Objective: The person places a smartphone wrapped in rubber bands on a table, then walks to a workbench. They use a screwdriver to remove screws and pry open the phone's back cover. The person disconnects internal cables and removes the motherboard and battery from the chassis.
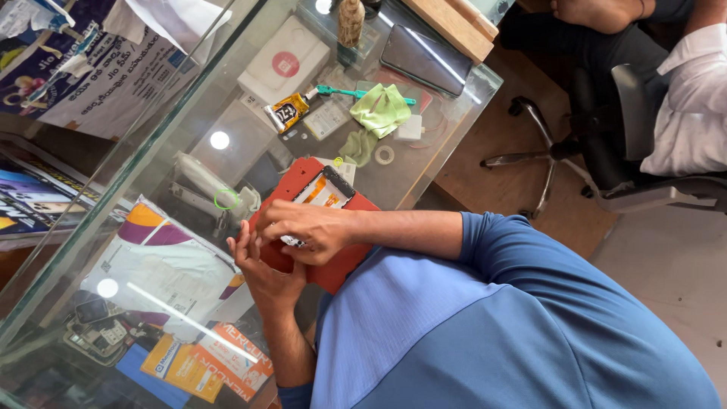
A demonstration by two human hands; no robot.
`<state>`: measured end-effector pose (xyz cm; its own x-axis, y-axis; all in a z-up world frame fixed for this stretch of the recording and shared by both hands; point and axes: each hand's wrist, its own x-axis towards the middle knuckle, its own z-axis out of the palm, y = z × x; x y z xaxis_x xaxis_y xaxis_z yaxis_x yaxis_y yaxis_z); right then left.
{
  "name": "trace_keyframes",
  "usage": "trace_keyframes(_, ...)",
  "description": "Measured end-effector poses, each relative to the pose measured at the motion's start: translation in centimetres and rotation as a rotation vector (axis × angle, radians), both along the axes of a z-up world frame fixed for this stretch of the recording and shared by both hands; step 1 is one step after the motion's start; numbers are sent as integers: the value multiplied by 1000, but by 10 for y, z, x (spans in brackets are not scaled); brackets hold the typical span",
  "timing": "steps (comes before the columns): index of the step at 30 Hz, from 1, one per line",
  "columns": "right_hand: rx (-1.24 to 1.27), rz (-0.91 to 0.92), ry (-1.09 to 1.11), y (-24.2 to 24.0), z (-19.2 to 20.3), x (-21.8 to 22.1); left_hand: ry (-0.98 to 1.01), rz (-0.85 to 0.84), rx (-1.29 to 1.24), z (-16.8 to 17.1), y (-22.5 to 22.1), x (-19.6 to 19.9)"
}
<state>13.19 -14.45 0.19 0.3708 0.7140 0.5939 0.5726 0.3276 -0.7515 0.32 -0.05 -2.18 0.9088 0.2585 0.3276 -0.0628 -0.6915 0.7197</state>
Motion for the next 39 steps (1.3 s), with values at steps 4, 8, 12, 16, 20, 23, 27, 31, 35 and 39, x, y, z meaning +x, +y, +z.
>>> trace_keyframes(4,-194,-38,97,0,-3,-3,59,-22,66,8,3,-1)
trace_keyframes(8,56,140,-14,1,2,12,-41,-81,-116,8,3,4)
trace_keyframes(12,-322,-111,36,-6,3,2,-15,-27,51,11,2,1)
trace_keyframes(16,-232,106,246,-6,7,8,-18,-33,-43,19,0,-1)
trace_keyframes(20,-186,74,-134,-2,16,12,-38,-16,-36,19,2,0)
trace_keyframes(23,-267,37,-185,-1,18,5,-56,-35,-29,21,4,-1)
trace_keyframes(27,-352,85,-298,-5,28,6,-46,-36,-50,26,1,-1)
trace_keyframes(31,-419,214,-468,-13,41,5,-28,-32,-62,26,1,0)
trace_keyframes(35,-440,226,-638,-18,36,8,-43,-41,-83,25,2,0)
trace_keyframes(39,-310,59,-386,-24,19,13,-60,-60,-110,27,3,0)
